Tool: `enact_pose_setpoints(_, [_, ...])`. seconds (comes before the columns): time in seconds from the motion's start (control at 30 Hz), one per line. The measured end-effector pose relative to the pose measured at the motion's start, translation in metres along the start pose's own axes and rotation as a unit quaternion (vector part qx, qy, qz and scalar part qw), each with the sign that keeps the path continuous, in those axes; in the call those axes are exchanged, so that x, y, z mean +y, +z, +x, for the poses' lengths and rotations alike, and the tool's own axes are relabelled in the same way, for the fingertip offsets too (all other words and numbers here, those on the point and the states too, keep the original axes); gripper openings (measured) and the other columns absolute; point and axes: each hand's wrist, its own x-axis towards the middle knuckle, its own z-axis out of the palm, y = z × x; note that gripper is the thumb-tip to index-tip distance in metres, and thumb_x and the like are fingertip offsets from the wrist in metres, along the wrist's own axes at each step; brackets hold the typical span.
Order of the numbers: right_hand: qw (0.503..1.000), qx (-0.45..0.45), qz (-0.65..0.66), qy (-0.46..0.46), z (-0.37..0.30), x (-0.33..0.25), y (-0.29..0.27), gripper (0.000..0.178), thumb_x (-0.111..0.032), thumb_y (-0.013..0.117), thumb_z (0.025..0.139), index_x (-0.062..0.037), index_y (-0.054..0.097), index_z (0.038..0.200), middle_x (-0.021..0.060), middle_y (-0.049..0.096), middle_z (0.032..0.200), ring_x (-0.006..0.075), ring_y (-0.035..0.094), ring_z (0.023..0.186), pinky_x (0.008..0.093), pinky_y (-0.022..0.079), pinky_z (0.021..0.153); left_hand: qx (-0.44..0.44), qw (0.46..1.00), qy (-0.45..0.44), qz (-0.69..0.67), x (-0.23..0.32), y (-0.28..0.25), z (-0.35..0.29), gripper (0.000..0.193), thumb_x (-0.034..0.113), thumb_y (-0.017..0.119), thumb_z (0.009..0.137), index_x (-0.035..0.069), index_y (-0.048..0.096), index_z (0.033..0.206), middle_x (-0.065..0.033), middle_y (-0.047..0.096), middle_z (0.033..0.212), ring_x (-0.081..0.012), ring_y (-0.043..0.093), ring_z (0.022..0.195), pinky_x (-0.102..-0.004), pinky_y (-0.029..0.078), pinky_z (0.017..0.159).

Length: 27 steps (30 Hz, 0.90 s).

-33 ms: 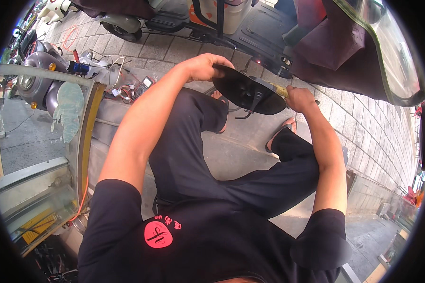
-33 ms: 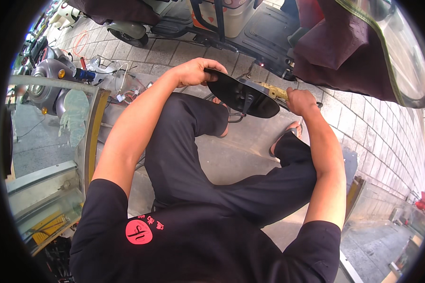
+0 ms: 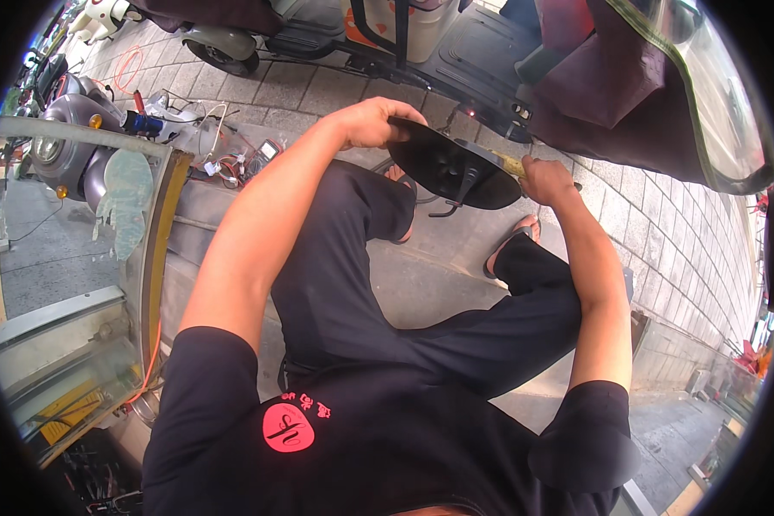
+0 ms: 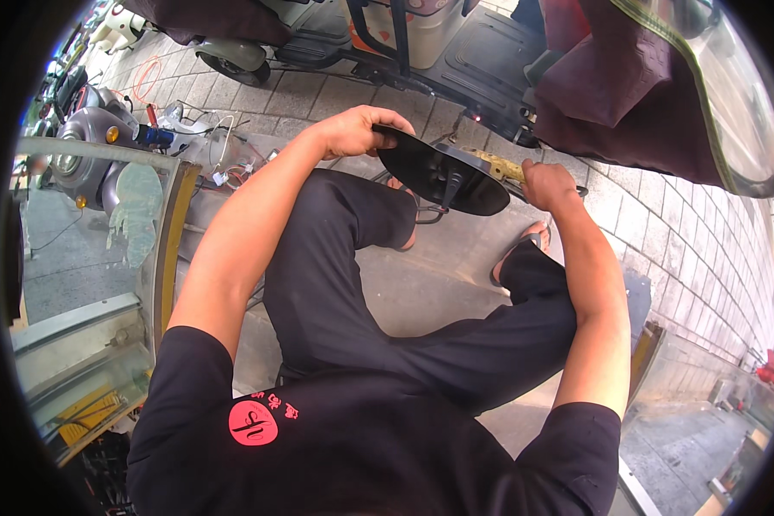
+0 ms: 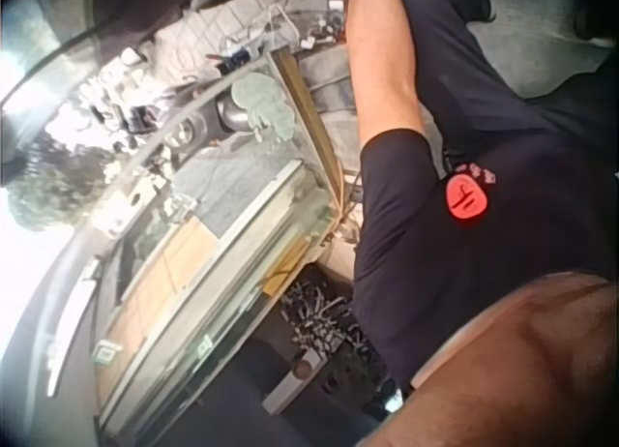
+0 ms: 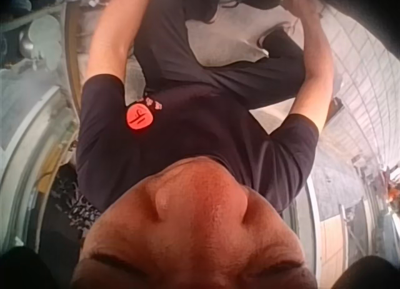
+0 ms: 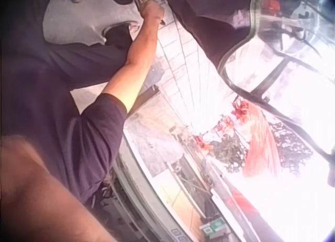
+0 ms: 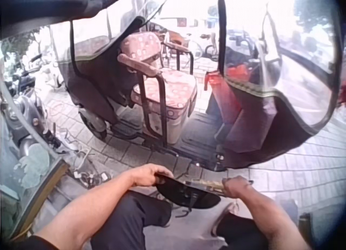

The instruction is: The person sits on the ground and uses a welding torch to join metal parts of a scooter frame. They hold a welding mask in one hand and the torch in the other, creating sparks as they weld the frame.

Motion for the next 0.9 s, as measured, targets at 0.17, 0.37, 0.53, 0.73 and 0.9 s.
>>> enact_pose_setpoints(0.17, [1.0, -0.001, 0.002, 0.007, 0.0, -0.001, -0.002, 0.033, -0.026, 0.066, 0.093, -0.0015, 0.059, 0.114, 0.0209, 0.075, 0.1, 0.041, 0.073, 0.097, 0.0496, 0.056, 0.088, 0.004, 1.0, 0.018, 0.008, 0.006, 0.003, -0.003, 0.034, -0.002, 0.062, 0.099, 0.012, 0.072, 0.128, -0.0012, 0.074, 0.114, -0.013, 0.068, 0.105, -0.0315, 0.054, 0.092])
enact_pose_setpoints(0.37, [1.0, 0.003, 0.012, 0.006, 0.003, -0.003, -0.004, 0.033, -0.025, 0.066, 0.093, -0.0012, 0.059, 0.114, 0.0218, 0.075, 0.101, 0.0417, 0.072, 0.097, 0.0504, 0.056, 0.088, 0.027, 0.999, 0.039, 0.0, 0.008, 0.004, -0.005, 0.031, -0.001, 0.064, 0.099, 0.014, 0.073, 0.125, 0.0021, 0.071, 0.109, -0.0096, 0.063, 0.094, -0.0281, 0.053, 0.079])
enact_pose_setpoints(0.53, [1.0, -0.009, 0.018, 0.021, 0.007, -0.001, 0.002, 0.032, -0.018, 0.068, 0.087, -0.0004, 0.059, 0.112, 0.0224, 0.075, 0.102, 0.0406, 0.073, 0.099, 0.0497, 0.056, 0.088, 0.035, 0.999, 0.033, -0.009, 0.009, 0.005, -0.002, 0.031, -0.001, 0.064, 0.099, 0.016, 0.074, 0.124, 0.0028, 0.071, 0.111, -0.0091, 0.063, 0.096, -0.0271, 0.052, 0.079])
enact_pose_setpoints(0.73, [1.0, 0.008, 0.008, 0.008, 0.013, 0.002, 0.009, 0.035, -0.016, 0.07, 0.084, -0.0011, 0.061, 0.115, 0.022, 0.076, 0.102, 0.0383, 0.074, 0.099, 0.0486, 0.057, 0.087, 0.028, 0.999, 0.041, -0.02, 0.003, 0.002, 0.0, 0.032, 0.0, 0.065, 0.099, 0.016, 0.074, 0.124, 0.0042, 0.072, 0.108, -0.0087, 0.064, 0.095, -0.0274, 0.053, 0.079])
enact_pose_setpoints(0.9, [1.0, -0.003, 0.002, -0.01, 0.013, 0.009, 0.011, 0.046, -0.023, 0.067, 0.087, 0.0002, 0.06, 0.127, 0.0201, 0.076, 0.1, 0.037, 0.074, 0.098, 0.0477, 0.058, 0.086, 0.03, 0.998, 0.049, -0.026, 0.006, 0.004, 0.002, 0.03, 0.002, 0.066, 0.099, 0.016, 0.073, 0.125, 0.0041, 0.072, 0.11, -0.0089, 0.065, 0.097, -0.0274, 0.054, 0.08])
